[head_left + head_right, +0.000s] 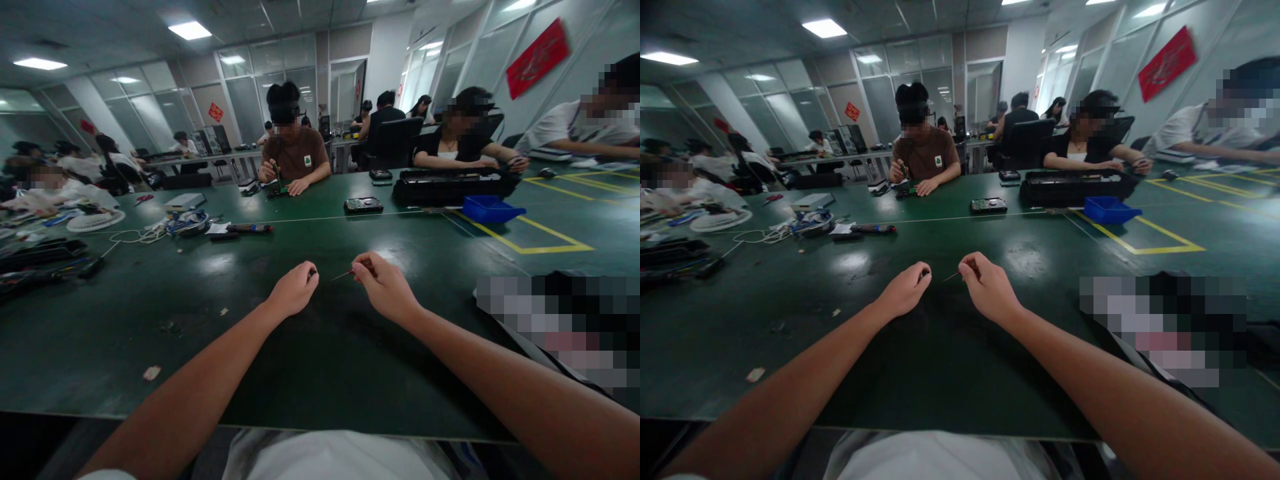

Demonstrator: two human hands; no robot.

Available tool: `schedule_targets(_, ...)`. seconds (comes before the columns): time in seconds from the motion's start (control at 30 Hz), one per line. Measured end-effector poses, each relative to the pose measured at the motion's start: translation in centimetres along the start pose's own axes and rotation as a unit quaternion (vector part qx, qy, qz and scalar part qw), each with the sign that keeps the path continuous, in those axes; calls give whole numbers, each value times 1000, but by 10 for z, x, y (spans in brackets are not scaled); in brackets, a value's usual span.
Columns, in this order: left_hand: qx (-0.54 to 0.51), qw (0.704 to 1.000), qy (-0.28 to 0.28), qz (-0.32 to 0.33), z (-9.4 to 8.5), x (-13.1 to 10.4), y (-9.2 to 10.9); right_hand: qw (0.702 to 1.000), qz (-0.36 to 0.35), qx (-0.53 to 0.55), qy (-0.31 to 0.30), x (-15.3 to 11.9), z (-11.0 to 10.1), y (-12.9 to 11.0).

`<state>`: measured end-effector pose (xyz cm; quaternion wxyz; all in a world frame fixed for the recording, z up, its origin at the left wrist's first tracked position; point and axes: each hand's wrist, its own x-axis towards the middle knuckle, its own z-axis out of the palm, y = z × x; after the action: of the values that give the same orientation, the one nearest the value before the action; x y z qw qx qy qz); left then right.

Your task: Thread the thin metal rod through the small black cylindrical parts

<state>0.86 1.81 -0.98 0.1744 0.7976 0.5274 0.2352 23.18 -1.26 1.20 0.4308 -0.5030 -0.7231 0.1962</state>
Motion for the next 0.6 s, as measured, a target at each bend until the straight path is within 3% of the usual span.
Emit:
schedule_targets(0.13,-152,982,86,-70,-8,8,-17,1000,2,5,-4,0,-1,-1)
schedule_targets(0.27,-331,912,194,-141,-33,16,-32,1000,1,10,-5,0,-2,-1)
schedule_targets(0.43,-494,782,319,-206,-94,5,-55,1000,0,12,-3,1,-2,0)
schedule_targets(0.6,-524,688,419,-278,-163,-33,-105,1000,4,11,0,1,-2,-1)
